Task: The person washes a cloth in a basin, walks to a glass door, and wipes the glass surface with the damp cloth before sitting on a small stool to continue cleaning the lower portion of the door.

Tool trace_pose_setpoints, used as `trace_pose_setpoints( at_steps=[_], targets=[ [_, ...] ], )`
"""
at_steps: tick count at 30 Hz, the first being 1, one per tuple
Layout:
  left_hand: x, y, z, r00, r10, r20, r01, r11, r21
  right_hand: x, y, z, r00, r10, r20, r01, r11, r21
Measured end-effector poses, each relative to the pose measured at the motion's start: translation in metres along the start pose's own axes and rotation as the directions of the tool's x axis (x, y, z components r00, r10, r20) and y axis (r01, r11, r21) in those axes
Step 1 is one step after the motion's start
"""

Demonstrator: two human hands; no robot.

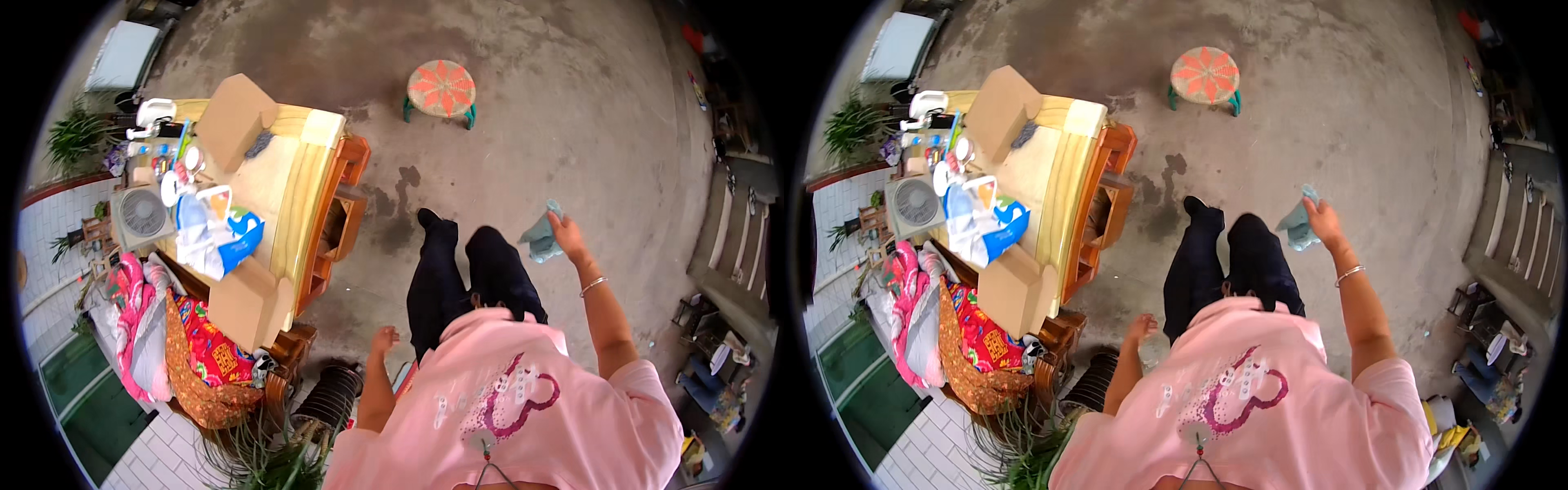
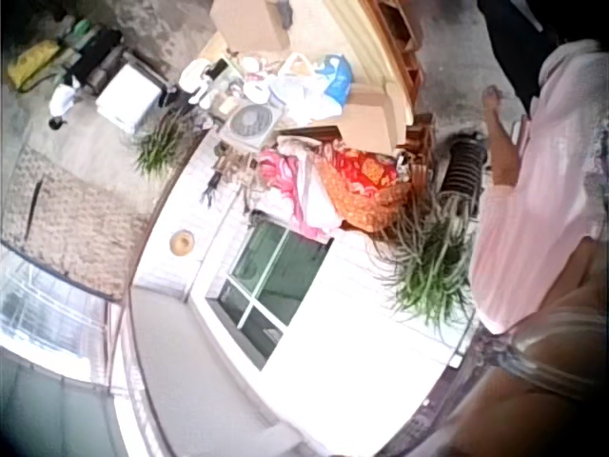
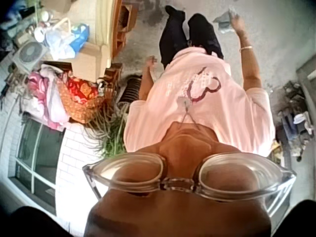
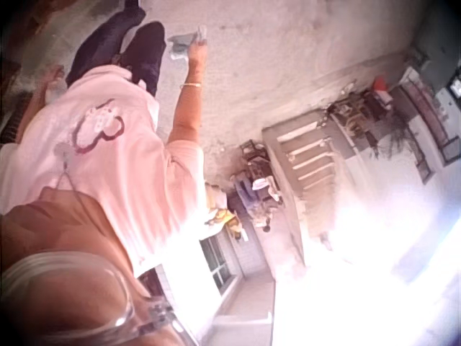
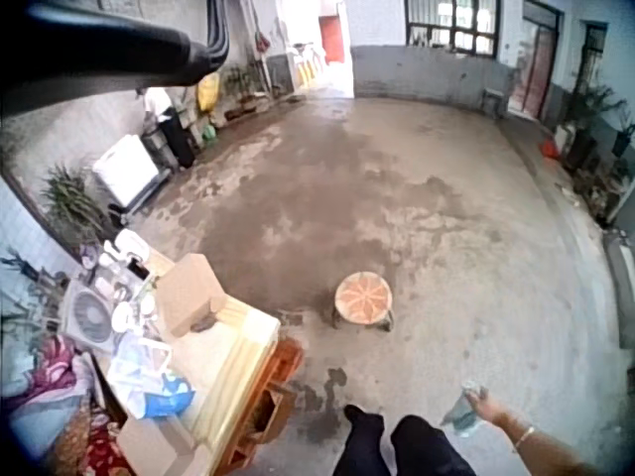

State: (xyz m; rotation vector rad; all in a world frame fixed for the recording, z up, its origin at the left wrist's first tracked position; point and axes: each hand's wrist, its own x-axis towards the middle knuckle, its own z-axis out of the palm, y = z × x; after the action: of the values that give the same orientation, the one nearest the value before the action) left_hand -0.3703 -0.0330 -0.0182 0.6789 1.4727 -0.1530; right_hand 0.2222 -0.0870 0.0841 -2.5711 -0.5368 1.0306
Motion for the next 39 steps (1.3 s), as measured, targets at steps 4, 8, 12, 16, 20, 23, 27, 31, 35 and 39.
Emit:
trace_pose_setpoints(
  at_steps=[4,8,12,16,20,23,27,31,35,39],
  targets=[
    [0.037,0.152,0.043,0.901,0.399,-0.171,-0.291,0.848,0.443,0.098,-0.006,0.025,0.979,-0.160,0.128,0.153,0.986,0.063],
    [0.043,0.308,0.109,0.907,0.420,-0.036,-0.409,0.898,0.161,0.232,-0.034,0.052,0.985,-0.056,0.161,0.018,0.973,0.232],
    [0.053,0.326,0.147,0.980,0.188,-0.070,-0.184,0.981,0.065,0.346,-0.087,0.084,0.929,0.120,0.350,-0.181,0.972,0.149],
    [0.071,0.292,0.173,0.994,-0.070,-0.089,0.089,0.970,0.227,0.472,-0.100,0.131,0.938,0.142,0.315,-0.127,0.990,-0.066],
    [0.072,0.236,0.198,0.981,-0.186,-0.063,0.193,0.971,0.144,0.559,-0.112,0.177,0.973,0.108,0.202,-0.101,0.994,-0.046],
    [0.092,0.284,0.240,0.948,-0.318,-0.011,0.307,0.923,-0.232,0.613,-0.092,0.192,0.956,0.244,0.164,-0.263,0.960,0.101],
    [0.102,0.313,0.270,0.907,-0.421,-0.010,0.379,0.828,-0.414,0.639,-0.098,0.196,0.827,0.233,0.511,-0.493,0.736,0.463],
    [0.104,0.339,0.291,0.940,-0.341,0.023,0.313,0.832,-0.459,0.637,-0.116,0.175,0.633,0.063,0.772,-0.638,0.606,0.474],
    [0.106,0.345,0.297,0.961,-0.276,-0.007,0.243,0.854,-0.460,0.628,-0.174,0.180,0.584,0.067,0.809,-0.633,0.661,0.403],
    [0.103,0.327,0.299,0.968,-0.233,-0.089,0.156,0.845,-0.512,0.624,-0.221,0.197,0.644,-0.063,0.762,-0.595,0.585,0.551]
  ],
)
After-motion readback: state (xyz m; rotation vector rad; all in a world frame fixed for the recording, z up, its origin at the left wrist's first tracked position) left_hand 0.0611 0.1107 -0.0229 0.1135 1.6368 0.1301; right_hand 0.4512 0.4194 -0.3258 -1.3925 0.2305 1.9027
